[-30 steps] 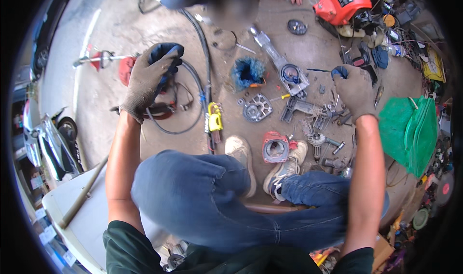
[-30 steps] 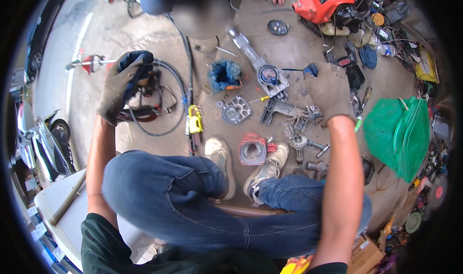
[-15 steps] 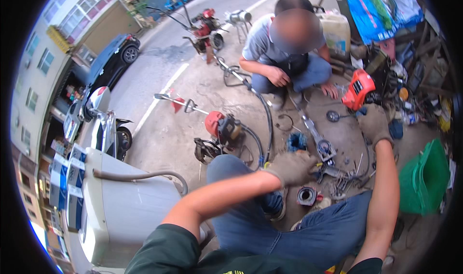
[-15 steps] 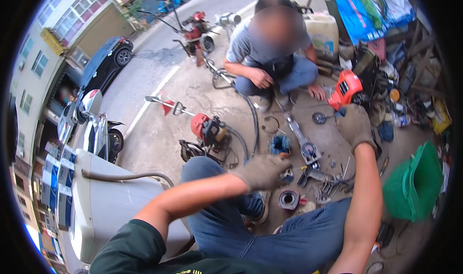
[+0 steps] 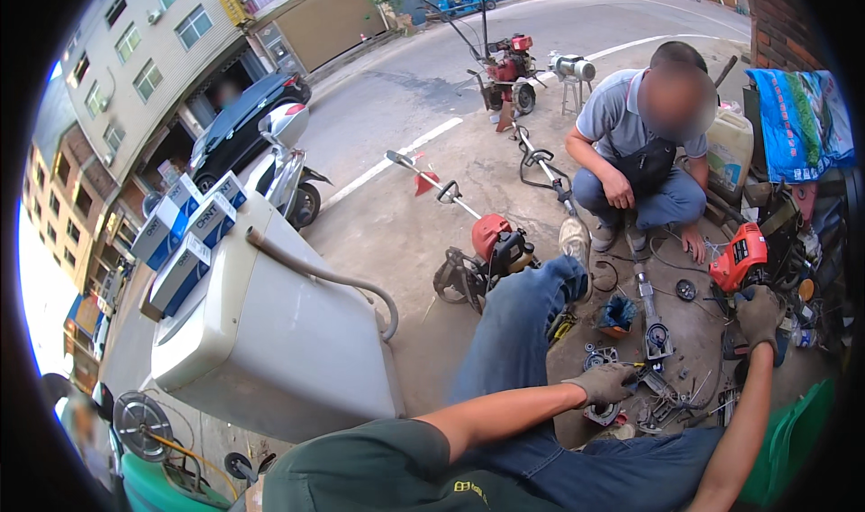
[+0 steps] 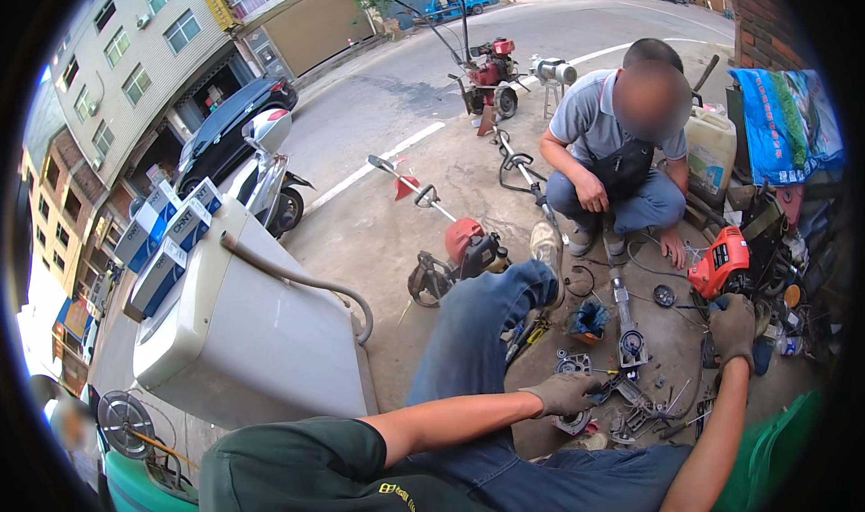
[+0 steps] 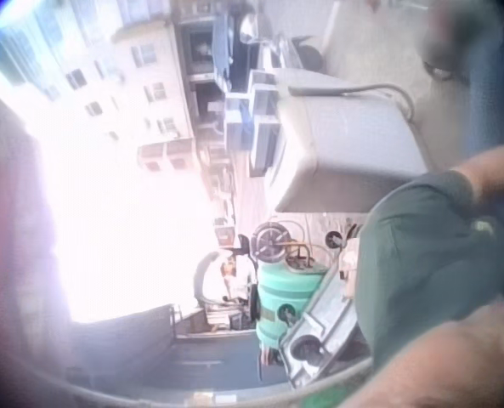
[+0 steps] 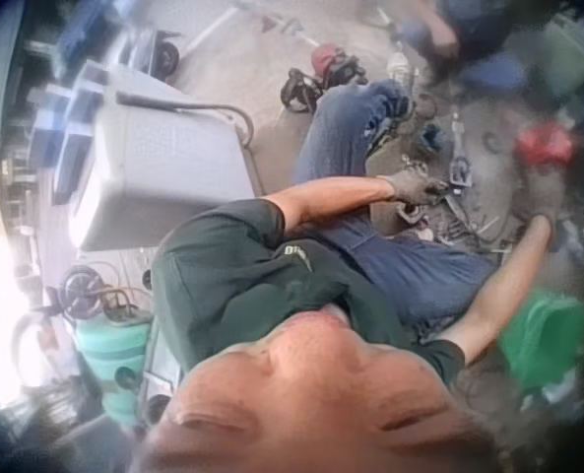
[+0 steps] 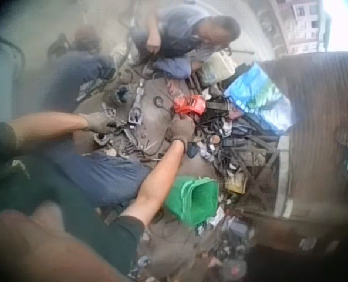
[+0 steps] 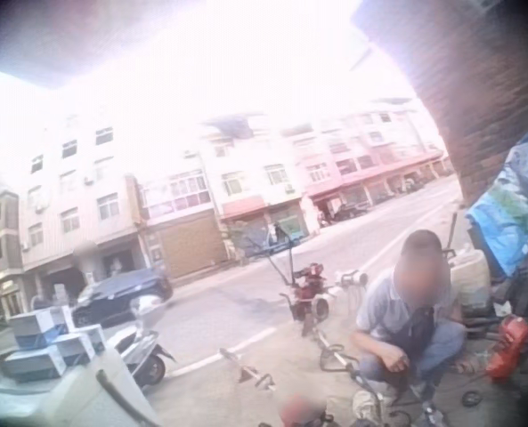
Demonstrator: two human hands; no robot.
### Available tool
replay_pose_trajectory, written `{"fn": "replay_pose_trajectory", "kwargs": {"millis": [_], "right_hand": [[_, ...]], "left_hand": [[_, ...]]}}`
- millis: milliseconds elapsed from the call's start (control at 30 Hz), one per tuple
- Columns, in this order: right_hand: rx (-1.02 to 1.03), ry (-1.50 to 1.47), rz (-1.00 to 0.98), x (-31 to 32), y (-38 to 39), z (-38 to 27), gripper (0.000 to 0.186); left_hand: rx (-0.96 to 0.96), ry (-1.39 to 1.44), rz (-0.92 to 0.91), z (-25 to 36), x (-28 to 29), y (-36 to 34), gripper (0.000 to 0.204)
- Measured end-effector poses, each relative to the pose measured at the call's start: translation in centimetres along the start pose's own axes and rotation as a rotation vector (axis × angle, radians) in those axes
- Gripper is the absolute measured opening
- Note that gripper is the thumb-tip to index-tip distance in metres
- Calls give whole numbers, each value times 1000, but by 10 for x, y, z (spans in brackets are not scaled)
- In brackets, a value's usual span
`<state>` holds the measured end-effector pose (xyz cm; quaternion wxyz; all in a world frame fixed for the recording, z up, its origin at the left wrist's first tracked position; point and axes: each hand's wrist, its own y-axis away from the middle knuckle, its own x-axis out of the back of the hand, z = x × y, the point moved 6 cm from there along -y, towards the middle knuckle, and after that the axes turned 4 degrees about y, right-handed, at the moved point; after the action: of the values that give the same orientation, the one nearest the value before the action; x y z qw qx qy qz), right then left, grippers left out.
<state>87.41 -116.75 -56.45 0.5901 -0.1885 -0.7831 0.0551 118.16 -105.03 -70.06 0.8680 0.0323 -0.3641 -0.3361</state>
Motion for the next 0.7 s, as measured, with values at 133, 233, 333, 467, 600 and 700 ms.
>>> {"fn": "replay_pose_trajectory", "kwargs": {"millis": [133,233,333,467,600,700], "right_hand": [[46,72,10,0,3,16,22],[-5,-11,9,7,13,19,18],[40,47,62,8,16,8,15],[55,134,49,7,18,29,24],[43,159,-53,4,0,2,40],[32,201,-103,17,10,-31,37]], "left_hand": [[53,125,106,-51,-32,9,49],[116,207,132,-77,-53,24,47],[146,258,183,-89,-49,30,47],[55,273,249,-60,-19,14,46],[-14,353,408,-67,11,15,36],[69,472,423,-70,24,20,35]]}}
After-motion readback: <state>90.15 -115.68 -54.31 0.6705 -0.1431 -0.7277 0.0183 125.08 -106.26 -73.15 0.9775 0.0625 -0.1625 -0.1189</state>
